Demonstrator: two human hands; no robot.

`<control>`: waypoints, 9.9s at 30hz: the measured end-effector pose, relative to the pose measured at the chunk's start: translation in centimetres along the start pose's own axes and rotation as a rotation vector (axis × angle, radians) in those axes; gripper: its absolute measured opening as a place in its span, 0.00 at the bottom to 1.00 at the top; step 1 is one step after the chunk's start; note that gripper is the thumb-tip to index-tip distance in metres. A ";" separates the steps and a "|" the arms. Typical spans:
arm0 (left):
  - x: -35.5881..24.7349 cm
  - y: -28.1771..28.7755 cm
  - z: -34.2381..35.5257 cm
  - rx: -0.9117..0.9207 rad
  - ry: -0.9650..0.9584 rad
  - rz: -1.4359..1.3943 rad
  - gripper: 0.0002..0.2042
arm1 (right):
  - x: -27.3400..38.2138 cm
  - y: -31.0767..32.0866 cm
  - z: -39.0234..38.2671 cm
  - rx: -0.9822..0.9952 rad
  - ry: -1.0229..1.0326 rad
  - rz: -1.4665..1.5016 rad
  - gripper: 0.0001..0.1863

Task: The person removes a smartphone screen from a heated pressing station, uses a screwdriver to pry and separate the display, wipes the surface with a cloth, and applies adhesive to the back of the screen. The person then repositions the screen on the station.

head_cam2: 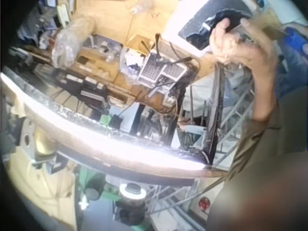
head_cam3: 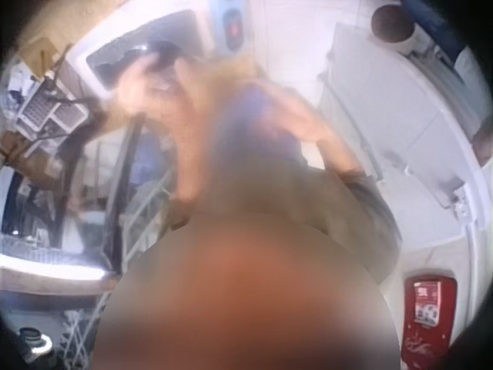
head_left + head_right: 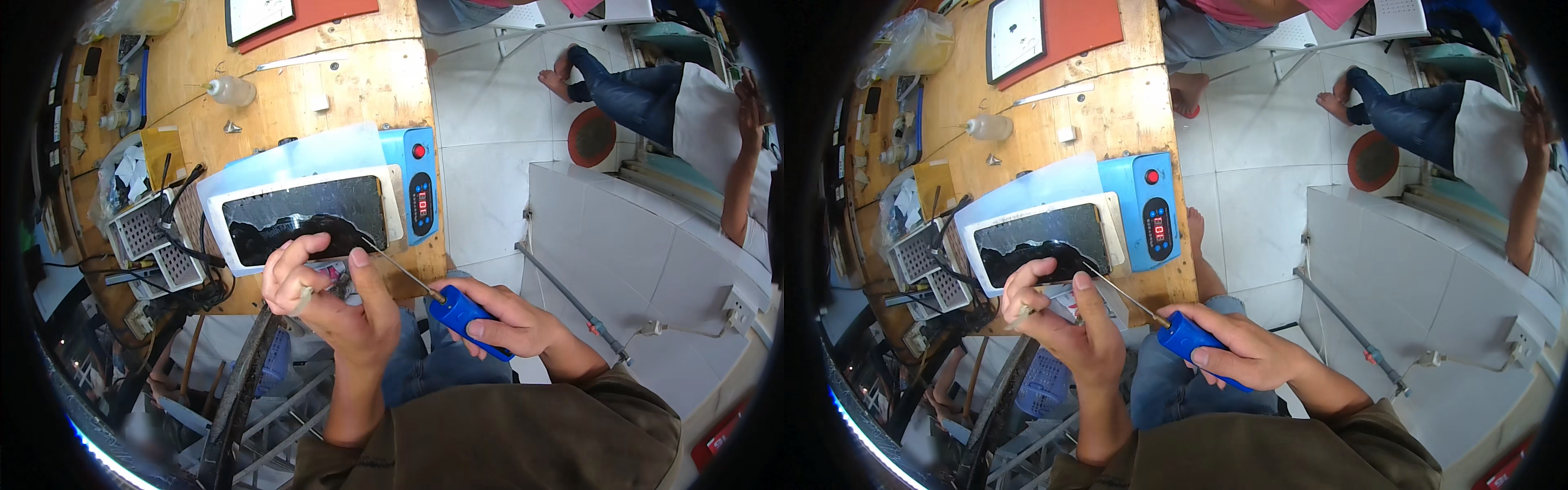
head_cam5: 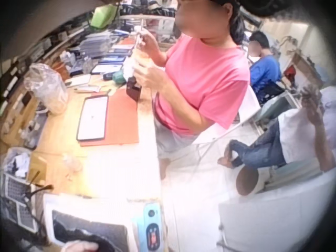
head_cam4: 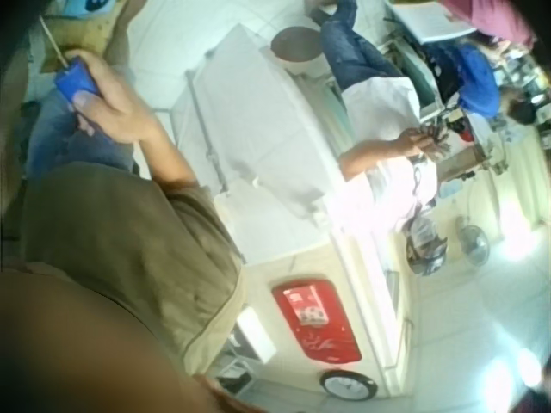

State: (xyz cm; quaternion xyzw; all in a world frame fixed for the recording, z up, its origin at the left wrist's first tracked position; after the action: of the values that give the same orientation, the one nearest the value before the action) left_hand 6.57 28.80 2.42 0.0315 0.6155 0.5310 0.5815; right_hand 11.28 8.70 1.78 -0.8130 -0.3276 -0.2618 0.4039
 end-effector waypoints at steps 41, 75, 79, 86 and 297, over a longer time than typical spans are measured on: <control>-3.2 3.1 1.0 -0.050 0.518 -0.934 0.18 | 4.2 -0.8 -0.4 0.401 0.022 -0.178 0.37; -1.6 0.7 2.2 0.042 0.006 0.350 0.07 | 4.3 5.8 0.9 0.104 -0.061 -0.132 0.30; -1.6 0.6 2.2 0.046 0.007 0.354 0.07 | 4.6 6.2 -0.3 0.059 -0.047 -0.040 0.32; -2.5 2.8 2.0 0.003 0.044 0.139 0.05 | 5.8 4.8 -0.4 0.134 0.043 0.025 0.33; 4.7 4.4 4.5 0.076 -0.221 0.198 0.08 | -5.1 -8.5 5.7 -0.049 0.169 0.364 0.33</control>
State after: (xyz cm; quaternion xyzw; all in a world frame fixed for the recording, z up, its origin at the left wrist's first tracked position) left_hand 5.87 36.61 3.36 0.1724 0.5614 0.5555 0.5887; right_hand 2.53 15.67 -0.62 -0.8434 -0.1338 -0.2598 0.4509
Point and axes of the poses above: each hand's wrist, its own z-axis towards the middle knuckle, its own y-axis out of the back of the hand, x = y × z, the point moved 5 cm from there along z, towards the middle knuckle, and after that the axes turned 1 degree about -z, right-handed, at the moved point
